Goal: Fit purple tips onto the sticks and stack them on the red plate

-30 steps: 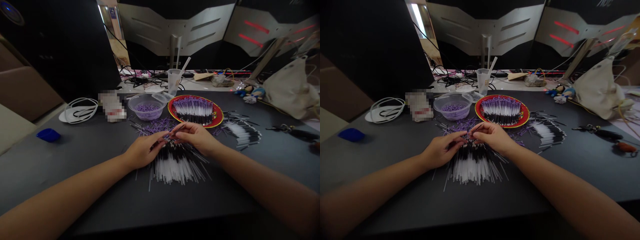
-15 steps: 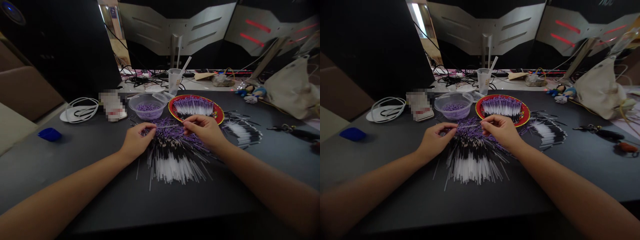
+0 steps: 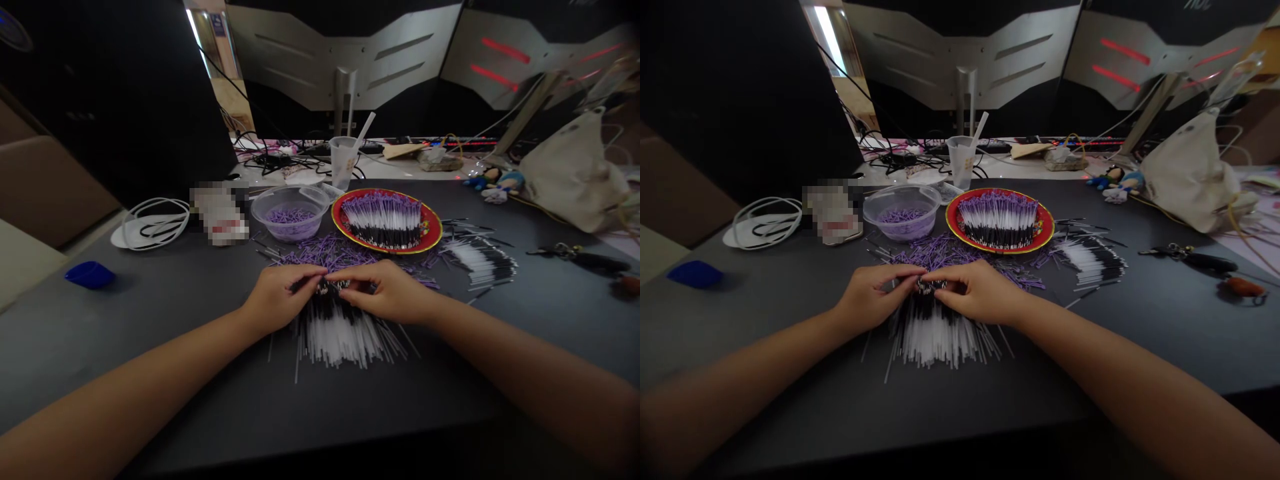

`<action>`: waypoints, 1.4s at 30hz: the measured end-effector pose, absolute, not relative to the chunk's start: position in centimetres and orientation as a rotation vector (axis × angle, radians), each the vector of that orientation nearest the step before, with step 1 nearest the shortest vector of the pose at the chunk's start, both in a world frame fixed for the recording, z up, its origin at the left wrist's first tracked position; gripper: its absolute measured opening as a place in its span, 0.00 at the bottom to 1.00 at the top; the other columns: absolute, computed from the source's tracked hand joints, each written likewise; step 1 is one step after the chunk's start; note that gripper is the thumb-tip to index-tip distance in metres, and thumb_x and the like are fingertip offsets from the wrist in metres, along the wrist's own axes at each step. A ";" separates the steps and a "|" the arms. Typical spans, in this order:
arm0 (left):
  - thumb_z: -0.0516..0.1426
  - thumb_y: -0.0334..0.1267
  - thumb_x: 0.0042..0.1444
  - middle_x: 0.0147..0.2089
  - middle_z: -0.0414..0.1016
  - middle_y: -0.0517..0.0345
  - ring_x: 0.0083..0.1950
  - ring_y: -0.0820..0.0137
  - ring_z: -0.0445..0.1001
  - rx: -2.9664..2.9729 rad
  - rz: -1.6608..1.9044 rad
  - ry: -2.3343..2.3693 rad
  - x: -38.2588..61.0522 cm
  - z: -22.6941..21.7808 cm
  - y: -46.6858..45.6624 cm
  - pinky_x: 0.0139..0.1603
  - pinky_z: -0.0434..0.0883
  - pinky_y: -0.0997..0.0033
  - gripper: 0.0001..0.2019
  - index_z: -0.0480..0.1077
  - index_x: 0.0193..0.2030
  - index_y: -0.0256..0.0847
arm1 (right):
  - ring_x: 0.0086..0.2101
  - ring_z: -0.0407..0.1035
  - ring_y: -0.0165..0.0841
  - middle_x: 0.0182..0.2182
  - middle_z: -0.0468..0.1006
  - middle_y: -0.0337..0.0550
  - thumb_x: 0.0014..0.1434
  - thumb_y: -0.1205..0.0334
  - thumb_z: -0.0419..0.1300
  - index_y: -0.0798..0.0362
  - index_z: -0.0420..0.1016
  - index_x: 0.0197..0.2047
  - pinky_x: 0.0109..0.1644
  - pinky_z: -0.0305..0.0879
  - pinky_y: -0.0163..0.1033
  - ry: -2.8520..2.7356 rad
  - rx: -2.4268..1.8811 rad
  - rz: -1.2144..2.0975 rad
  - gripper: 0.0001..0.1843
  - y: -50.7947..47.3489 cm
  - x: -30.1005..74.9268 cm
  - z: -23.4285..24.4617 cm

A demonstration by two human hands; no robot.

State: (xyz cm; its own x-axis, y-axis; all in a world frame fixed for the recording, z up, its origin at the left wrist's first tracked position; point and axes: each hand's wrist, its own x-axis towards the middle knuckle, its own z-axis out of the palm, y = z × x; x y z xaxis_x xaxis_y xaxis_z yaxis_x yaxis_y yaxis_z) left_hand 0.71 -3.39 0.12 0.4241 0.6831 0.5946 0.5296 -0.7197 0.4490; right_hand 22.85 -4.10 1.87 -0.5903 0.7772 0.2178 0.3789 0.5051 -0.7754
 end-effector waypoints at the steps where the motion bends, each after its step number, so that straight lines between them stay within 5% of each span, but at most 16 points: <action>1: 0.56 0.34 0.58 0.37 0.81 0.57 0.35 0.72 0.79 2.520 1.173 1.042 0.7 0.0 -3.5 0.38 0.75 0.75 0.09 0.75 0.43 0.39 | 0.27 0.71 0.28 0.27 0.79 0.38 0.58 0.64 0.58 0.51 0.75 0.52 0.33 0.65 0.33 -2.201 -0.929 0.896 0.18 -4.1 22.8 1.9; 14: 0.55 0.32 0.58 0.41 0.79 0.55 0.42 0.72 0.77 2.574 1.274 1.015 0.2 0.5 -3.3 0.46 0.73 0.72 0.11 0.72 0.47 0.38 | 0.22 0.66 0.27 0.24 0.76 0.39 0.55 0.63 0.59 0.55 0.78 0.46 0.26 0.61 0.33 -2.007 -1.139 0.469 0.15 -1.6 25.4 3.5; 20: 0.55 0.31 0.58 0.36 0.79 0.57 0.36 0.74 0.77 2.519 1.271 1.033 0.0 0.2 -3.0 0.39 0.73 0.76 0.09 0.72 0.44 0.37 | 0.18 0.63 0.27 0.24 0.77 0.43 0.52 0.62 0.59 0.57 0.78 0.44 0.23 0.61 0.35 -1.476 -1.491 0.337 0.16 5.1 32.3 2.5; 29: 0.53 0.30 0.58 0.32 0.78 0.58 0.28 0.77 0.74 2.553 1.279 0.939 -0.2 0.2 -3.3 0.31 0.70 0.79 0.12 0.70 0.47 0.36 | 0.19 0.67 0.32 0.25 0.79 0.45 0.50 0.60 0.62 0.56 0.75 0.45 0.25 0.63 0.38 -1.476 -1.880 0.272 0.19 9.0 35.4 0.3; 33: 0.51 0.32 0.57 0.28 0.75 0.59 0.27 0.75 0.71 2.653 1.123 1.142 -0.7 1.3 -3.0 0.30 0.67 0.76 0.09 0.72 0.40 0.37 | 0.16 0.66 0.30 0.30 0.79 0.45 0.52 0.57 0.59 0.54 0.72 0.48 0.23 0.63 0.38 -1.444 -1.843 0.368 0.20 8.6 35.1 0.3; 42: 0.46 0.36 0.51 0.17 0.61 0.63 0.20 0.73 0.64 2.137 0.518 1.726 -2.9 3.9 0.0 0.21 0.57 0.75 0.11 0.62 0.21 0.40 | 0.16 0.64 0.28 0.25 0.78 0.42 0.53 0.62 0.56 0.54 0.76 0.36 0.22 0.61 0.35 -1.603 -1.594 0.339 0.09 5.1 33.0 1.7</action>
State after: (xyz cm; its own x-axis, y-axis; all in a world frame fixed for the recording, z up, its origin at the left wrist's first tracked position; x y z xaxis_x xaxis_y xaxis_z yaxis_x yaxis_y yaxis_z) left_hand -2.86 -0.03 3.85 0.1937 0.9789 0.0656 0.8532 -0.2011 0.4813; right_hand 33.00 5.11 1.66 0.1497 0.9215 0.3584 0.6979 0.1583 -0.6985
